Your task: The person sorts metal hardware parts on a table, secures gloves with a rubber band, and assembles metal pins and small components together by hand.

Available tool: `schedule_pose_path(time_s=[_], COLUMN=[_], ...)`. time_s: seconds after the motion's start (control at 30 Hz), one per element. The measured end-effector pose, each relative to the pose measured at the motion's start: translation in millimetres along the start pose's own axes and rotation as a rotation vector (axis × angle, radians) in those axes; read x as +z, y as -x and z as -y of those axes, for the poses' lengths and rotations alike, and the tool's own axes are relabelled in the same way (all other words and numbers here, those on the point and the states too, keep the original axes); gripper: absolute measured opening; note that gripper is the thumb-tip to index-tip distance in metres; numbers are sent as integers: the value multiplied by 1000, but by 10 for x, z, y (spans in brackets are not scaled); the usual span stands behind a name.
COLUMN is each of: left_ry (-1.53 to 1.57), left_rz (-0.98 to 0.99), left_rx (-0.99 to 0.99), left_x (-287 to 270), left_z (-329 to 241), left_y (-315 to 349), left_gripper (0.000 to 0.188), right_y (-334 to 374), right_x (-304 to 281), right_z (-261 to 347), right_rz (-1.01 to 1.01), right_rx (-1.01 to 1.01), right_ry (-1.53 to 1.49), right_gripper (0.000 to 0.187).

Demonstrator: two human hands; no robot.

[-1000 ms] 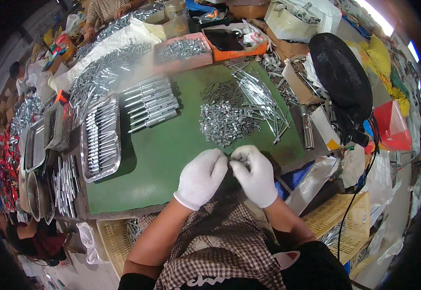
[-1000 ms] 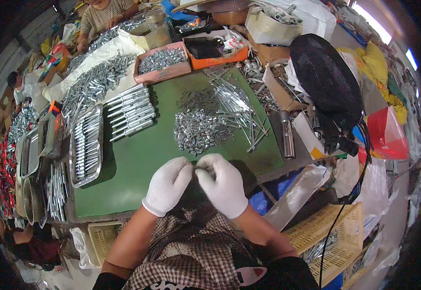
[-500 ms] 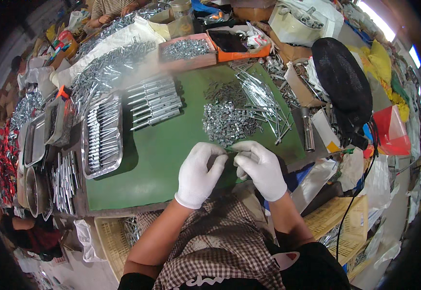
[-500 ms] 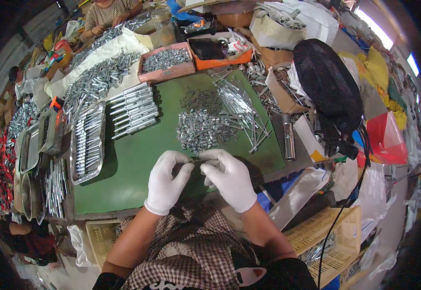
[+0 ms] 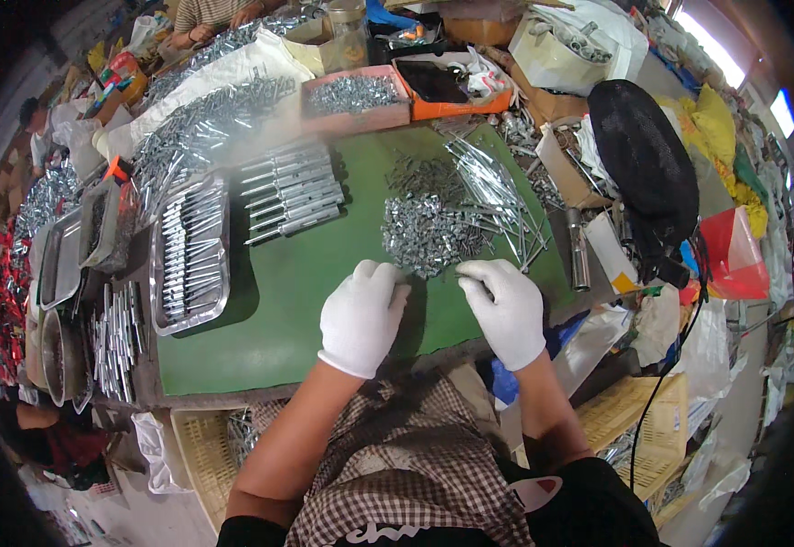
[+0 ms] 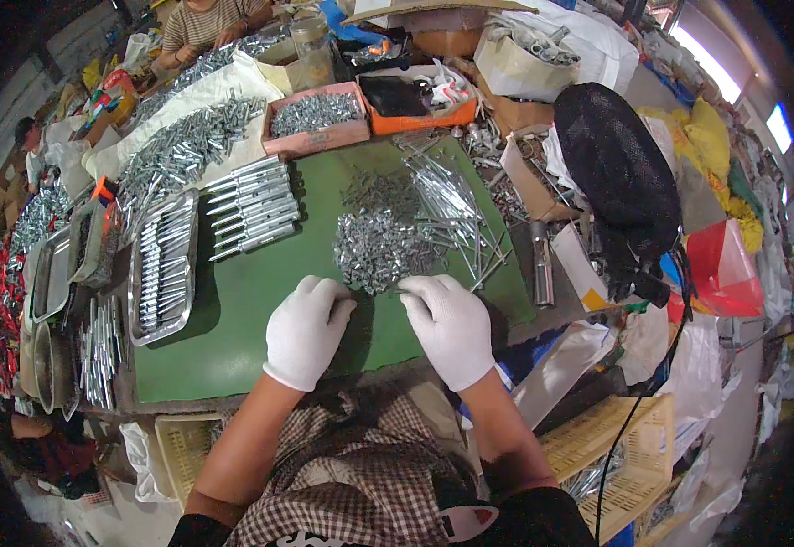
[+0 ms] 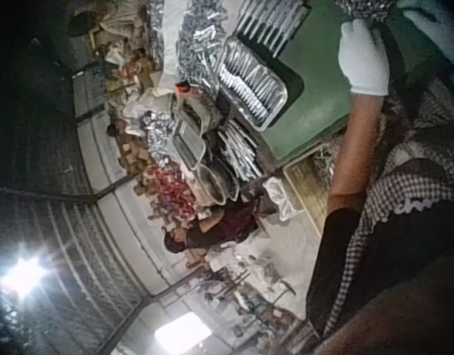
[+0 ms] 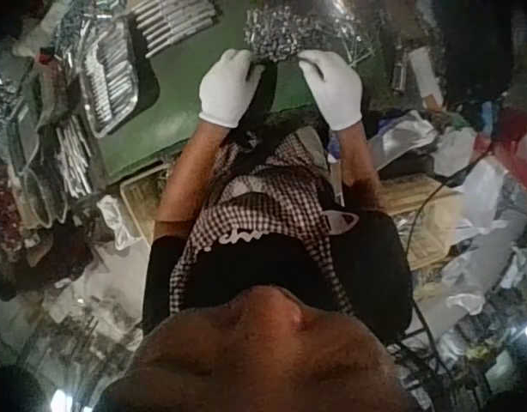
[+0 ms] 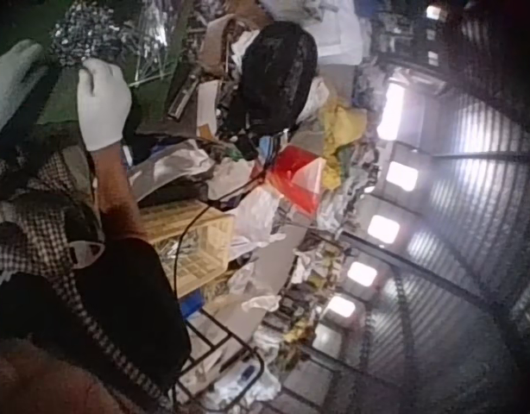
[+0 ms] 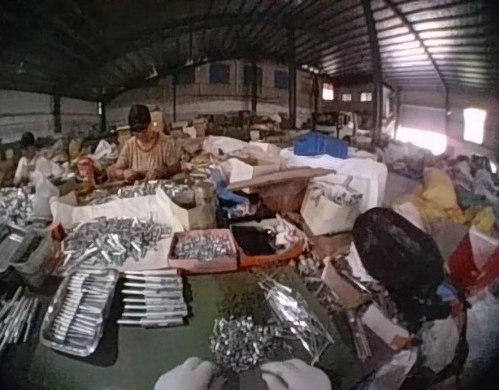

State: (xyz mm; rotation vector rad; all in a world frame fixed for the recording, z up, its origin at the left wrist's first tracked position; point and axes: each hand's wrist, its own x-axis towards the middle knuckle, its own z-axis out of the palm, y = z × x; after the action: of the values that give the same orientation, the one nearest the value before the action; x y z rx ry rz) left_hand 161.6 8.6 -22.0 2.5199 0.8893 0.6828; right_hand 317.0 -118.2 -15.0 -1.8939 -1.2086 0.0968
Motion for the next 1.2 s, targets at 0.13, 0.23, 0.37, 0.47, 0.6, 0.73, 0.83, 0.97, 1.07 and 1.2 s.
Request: schedule_pose_path(time_s=[0.13,0.23,0.37,0.47,0.6,0.73,0.83,0.97,1.07,1.2], left_ry=[-76,150,510,550,564,561,628,657,623,570], left_rz=[21,-1,-11,-28,-129,-165,-156,-170,-141,-102], left_rx=[-20,24,-6,-71,-117,-111,-125,-83,27,84], left_x=[57,-31,19,20,11,-33,-30,-53,-86,-62], left_z=[-37,-159,-203,-197,-130,-39,-35,16,-6,-54], left_y=[-24,50,173,176,176,232,262,299,289,292], left_gripper=[12,18,19,14,11,10,11,12,13,13], right_y=[-11,26,81,105,-109,-546,-675,-362,-83,64], right_x=[35,66,176,255,264,172,137,-30,36,1], right_z=[1,16,204,187,124,-64,-97,236,297,240], right_rz=[-8,13,124,121,5,-21,66,261,393,289], right_rx=[9,106,365,364,34,-95,-131,-178,-115,-21], right_ry=[-43,-213,-675,-707,-267,274,423,35,-225,-210], right_gripper=[15,15,16,19,15,15,15,14,17,11])
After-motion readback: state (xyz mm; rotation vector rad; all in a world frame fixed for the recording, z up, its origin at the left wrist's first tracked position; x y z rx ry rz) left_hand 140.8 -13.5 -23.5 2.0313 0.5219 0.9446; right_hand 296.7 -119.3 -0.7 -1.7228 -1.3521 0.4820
